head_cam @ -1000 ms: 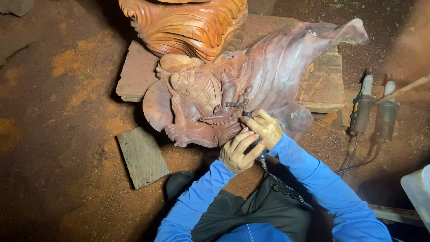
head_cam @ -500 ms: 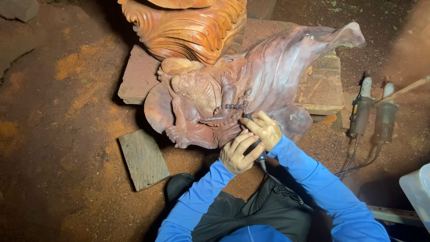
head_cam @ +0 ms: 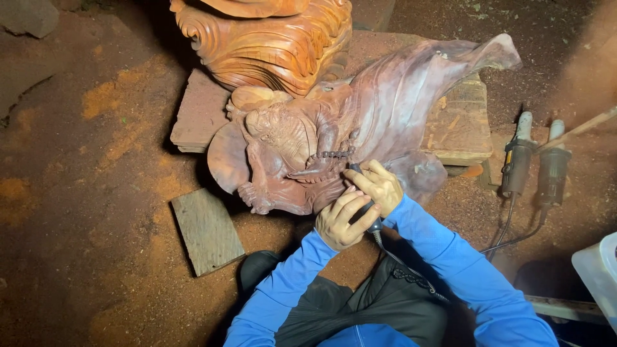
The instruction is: Using a handheld rotary tool to carve and refine intricate details on a wooden statue.
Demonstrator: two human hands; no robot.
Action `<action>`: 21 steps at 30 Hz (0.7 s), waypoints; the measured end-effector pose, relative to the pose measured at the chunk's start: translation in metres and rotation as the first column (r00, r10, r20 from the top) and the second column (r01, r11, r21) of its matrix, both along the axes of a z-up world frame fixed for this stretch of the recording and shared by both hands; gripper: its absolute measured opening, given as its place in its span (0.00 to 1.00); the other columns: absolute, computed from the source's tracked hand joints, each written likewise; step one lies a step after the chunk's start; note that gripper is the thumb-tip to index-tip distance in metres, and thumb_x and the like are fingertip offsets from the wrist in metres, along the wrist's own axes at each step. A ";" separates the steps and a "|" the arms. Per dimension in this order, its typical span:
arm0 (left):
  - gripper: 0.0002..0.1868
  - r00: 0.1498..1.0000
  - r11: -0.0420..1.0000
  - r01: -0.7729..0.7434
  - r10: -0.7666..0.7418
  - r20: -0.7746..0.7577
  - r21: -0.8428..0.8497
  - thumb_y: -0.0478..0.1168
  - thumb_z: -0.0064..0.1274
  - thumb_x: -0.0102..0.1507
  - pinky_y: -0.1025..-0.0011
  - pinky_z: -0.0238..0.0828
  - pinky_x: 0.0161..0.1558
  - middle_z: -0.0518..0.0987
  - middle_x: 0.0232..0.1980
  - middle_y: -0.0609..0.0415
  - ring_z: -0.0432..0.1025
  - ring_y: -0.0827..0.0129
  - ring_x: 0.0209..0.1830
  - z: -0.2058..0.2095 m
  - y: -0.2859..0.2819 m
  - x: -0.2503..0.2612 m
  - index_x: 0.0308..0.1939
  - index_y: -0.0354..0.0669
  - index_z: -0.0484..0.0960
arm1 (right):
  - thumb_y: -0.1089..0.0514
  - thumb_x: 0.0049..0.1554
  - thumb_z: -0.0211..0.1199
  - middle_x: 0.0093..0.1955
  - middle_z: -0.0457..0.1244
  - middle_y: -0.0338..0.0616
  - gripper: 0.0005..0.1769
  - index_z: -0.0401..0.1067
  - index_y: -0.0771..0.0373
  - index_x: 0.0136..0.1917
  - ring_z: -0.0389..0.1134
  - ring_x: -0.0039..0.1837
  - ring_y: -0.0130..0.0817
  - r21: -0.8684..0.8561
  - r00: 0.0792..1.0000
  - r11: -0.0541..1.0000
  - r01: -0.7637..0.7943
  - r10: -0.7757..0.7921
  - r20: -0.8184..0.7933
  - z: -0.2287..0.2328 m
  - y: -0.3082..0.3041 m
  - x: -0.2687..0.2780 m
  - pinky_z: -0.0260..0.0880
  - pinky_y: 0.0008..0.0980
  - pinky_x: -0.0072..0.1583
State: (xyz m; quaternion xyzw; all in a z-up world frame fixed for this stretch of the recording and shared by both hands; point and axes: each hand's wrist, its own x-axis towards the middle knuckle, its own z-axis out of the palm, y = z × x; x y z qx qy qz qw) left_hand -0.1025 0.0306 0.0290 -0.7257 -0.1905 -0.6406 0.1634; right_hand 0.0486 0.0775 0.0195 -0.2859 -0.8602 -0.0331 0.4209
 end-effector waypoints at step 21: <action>0.18 0.999 0.999 0.032 -0.032 -0.004 -0.005 0.35 0.38 0.68 0.58 0.79 0.57 0.79 0.44 0.44 0.78 0.56 0.44 -0.001 0.001 0.002 0.51 0.44 0.86 | 0.45 0.69 0.49 0.36 0.65 0.42 0.22 0.78 0.61 0.57 0.68 0.48 0.40 0.019 0.999 0.999 -0.029 0.030 -0.041 0.000 0.002 0.003 0.75 0.30 0.48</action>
